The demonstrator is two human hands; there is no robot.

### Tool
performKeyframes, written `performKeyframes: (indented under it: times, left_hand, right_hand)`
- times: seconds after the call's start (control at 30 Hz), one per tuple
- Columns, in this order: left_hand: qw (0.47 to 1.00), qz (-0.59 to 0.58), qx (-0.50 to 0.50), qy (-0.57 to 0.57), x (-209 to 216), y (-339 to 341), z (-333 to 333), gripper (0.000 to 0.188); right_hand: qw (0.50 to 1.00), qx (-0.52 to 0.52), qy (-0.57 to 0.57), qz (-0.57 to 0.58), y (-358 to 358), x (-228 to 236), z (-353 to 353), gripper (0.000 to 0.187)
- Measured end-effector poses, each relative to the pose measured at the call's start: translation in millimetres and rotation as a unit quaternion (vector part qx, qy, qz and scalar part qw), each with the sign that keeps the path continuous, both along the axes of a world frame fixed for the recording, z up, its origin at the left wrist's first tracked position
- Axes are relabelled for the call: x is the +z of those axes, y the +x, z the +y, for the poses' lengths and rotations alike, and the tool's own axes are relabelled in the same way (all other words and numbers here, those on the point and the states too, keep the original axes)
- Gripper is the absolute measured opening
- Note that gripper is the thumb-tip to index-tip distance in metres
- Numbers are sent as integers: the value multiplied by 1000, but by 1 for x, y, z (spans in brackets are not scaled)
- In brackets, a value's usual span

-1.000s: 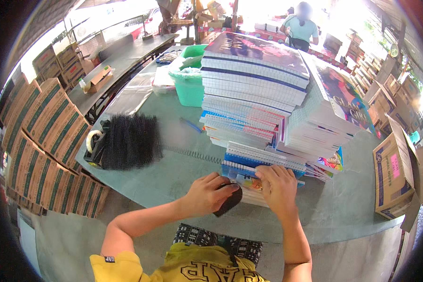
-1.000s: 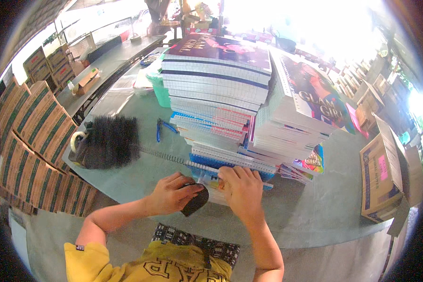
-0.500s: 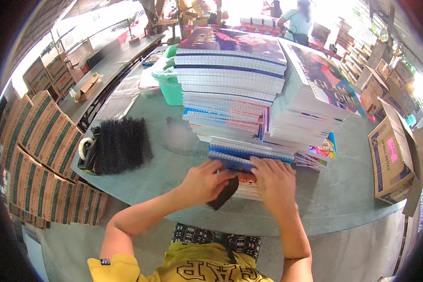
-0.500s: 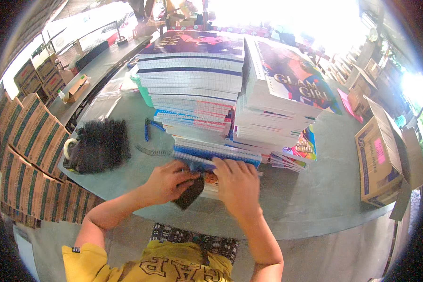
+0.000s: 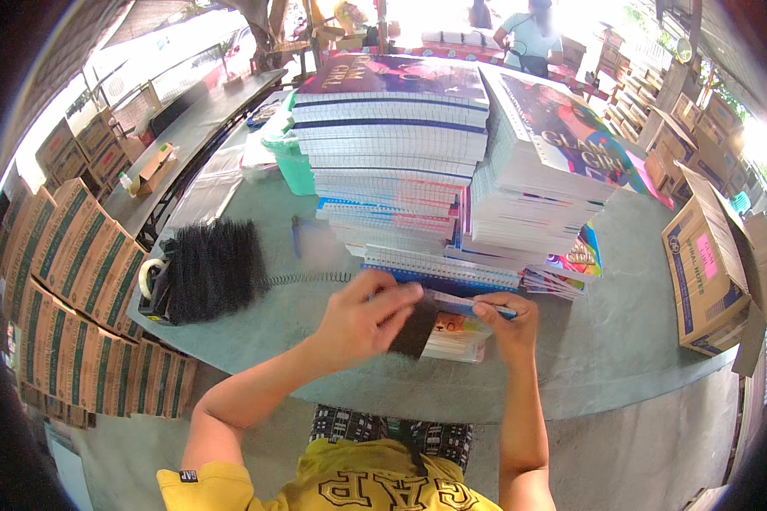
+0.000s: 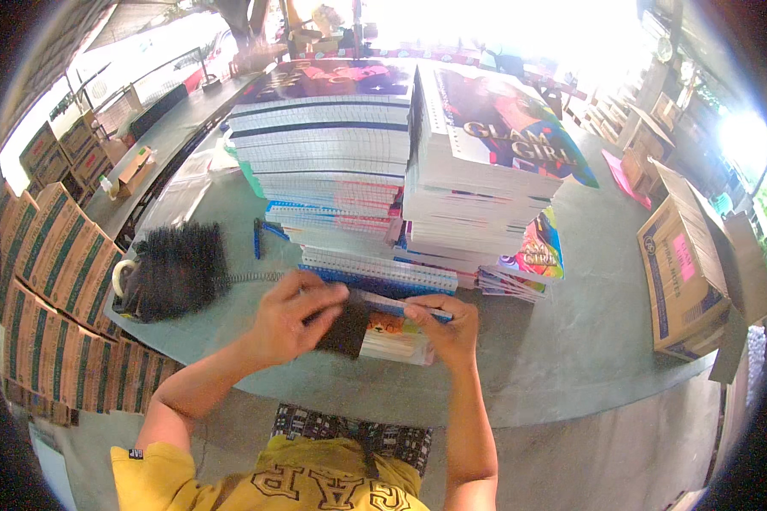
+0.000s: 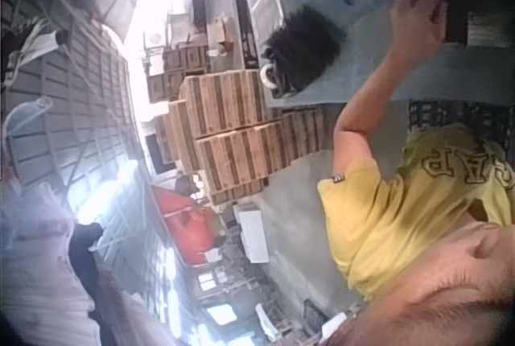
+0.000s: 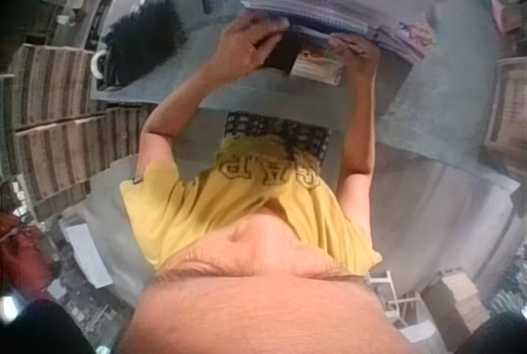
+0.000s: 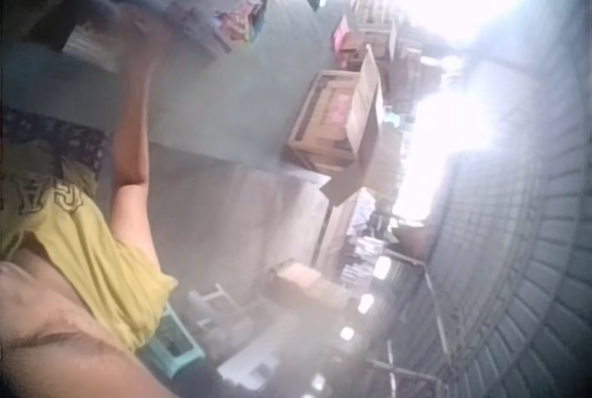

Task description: The person organizes stacks of notebooks on a large table, moving them from a cardboard box and arranging them in piles, then uses a small blue tool to trim or adjust the spiral bindings.

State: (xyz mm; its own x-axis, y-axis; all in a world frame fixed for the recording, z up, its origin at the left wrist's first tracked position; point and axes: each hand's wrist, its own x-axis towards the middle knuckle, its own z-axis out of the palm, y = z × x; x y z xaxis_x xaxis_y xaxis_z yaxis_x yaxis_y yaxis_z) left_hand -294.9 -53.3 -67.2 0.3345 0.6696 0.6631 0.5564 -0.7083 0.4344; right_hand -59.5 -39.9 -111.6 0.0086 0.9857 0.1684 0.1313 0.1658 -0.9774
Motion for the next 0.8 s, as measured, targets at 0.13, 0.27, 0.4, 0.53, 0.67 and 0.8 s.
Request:
performKeyframes:
  times: [0.13, 0.27, 0.4, 0.53, 0.67, 0.8]
  left_hand:
    - [993, -27, 93, 68, 19, -3, 11, 27]
    - [975, 178, -98, -94, -25, 1, -15, 23]
    - [996, -14, 54, 75, -6, -5, 8, 26]
    - [992, 113, -51, -38, -20, 14, -1, 27]
    - [973, -28, 158, 164, 14, 5, 11, 38]
    - [995, 84, -6, 45, -24, 21, 4, 41]
  right_hand:
    - [997, -7, 67, 29, 0, -9, 0, 17]
    - [998, -11, 56, 4, -4, -1, -1, 15]
    - [997, -8, 69, 18, -1, -8, -2, 14]
    - [997, -11, 75, 7, -3, -7, -1, 14]
    - [996, -6, 85, 6, -4, -5, -3, 14]
    - [995, -5, 96, 15, -5, -8, 1, 13]
